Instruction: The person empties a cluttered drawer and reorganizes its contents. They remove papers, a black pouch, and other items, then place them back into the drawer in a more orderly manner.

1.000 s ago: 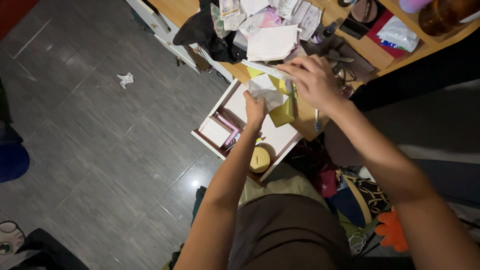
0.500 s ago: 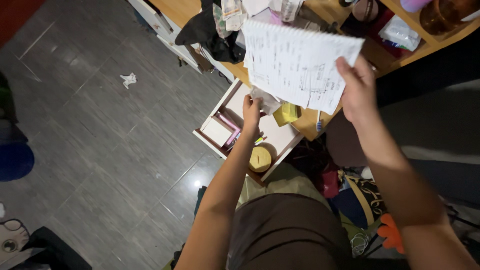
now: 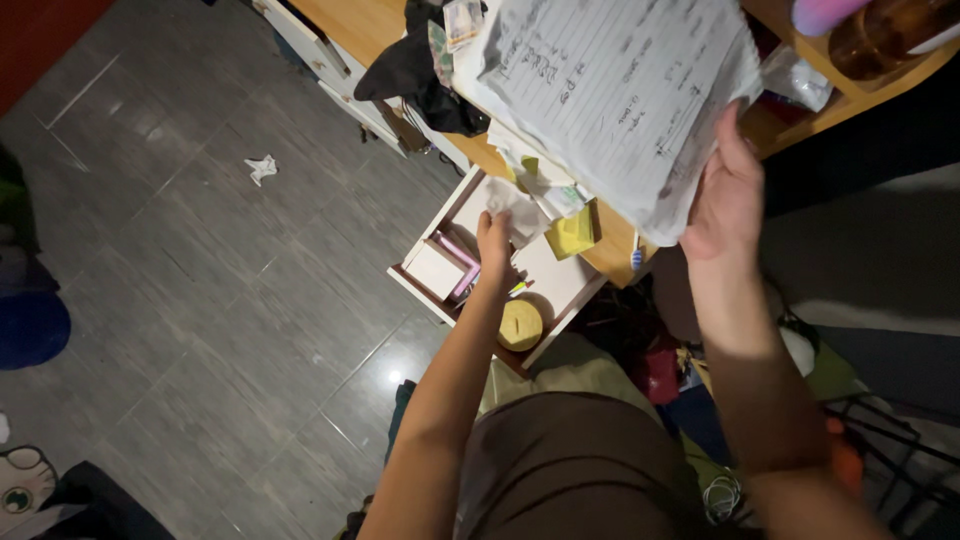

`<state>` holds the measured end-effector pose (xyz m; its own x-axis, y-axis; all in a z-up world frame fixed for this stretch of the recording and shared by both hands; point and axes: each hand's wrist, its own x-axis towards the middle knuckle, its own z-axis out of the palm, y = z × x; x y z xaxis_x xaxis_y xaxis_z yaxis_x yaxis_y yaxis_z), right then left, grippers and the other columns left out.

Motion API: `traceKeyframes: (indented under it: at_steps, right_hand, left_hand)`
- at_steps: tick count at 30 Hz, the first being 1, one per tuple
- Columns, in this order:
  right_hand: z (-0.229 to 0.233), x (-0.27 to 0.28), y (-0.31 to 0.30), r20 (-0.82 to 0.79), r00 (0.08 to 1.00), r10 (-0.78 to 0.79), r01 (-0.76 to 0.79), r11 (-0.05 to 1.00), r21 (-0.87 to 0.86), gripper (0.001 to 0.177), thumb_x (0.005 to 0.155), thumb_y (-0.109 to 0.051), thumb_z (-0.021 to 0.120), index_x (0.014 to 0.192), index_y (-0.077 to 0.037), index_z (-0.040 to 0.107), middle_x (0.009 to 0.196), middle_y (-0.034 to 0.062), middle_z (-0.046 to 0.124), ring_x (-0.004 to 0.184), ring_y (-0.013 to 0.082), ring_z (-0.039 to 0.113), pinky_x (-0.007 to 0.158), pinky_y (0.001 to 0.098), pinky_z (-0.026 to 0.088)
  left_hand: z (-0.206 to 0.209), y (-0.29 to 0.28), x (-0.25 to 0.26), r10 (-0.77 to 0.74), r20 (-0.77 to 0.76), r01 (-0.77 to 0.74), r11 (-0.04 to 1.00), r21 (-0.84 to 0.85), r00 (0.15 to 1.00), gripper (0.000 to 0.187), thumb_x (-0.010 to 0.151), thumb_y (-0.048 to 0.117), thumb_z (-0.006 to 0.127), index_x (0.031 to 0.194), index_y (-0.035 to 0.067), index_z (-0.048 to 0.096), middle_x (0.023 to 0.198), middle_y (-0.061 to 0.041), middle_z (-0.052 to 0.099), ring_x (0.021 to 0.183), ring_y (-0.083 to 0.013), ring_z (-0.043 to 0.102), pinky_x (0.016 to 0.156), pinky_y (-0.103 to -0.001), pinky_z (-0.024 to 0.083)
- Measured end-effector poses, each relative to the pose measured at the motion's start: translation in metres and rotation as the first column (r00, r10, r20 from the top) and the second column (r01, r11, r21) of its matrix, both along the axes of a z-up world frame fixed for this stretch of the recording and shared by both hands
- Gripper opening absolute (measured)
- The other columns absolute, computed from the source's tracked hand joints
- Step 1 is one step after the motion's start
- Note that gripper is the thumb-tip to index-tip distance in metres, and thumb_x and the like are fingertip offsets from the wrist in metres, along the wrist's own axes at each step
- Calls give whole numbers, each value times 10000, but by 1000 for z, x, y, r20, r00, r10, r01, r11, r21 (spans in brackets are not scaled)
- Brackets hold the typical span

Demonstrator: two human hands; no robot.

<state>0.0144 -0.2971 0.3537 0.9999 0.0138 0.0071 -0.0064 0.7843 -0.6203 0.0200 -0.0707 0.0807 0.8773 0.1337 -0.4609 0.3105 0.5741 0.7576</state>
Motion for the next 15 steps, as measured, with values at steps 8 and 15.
traceKeyframes:
  at_steps: [8,15]
  right_hand:
    - [-2,-7,32,-22,995,95,-98,966,-240,604,1102,-389,466,1552,9,405,1585,149,496,1485,272,487,1274,447,379]
    - [-86,-53,55,-526,850,42,-250,910,-331,576,1000,-399,470,1497,-109,439,1458,66,588,1356,236,548,1138,440,414]
  left_hand:
    - [-25,5,-8,121,-104,-133,984,-117,987,356,933,188,566,1248,23,556,1110,-120,639,985,-231,636,844,-402,568]
    - [-17,25,-21,71,61,-50,956,-288,996,373,985,215,554,1298,13,545,1163,-130,596,1025,-237,597,876,-426,544]
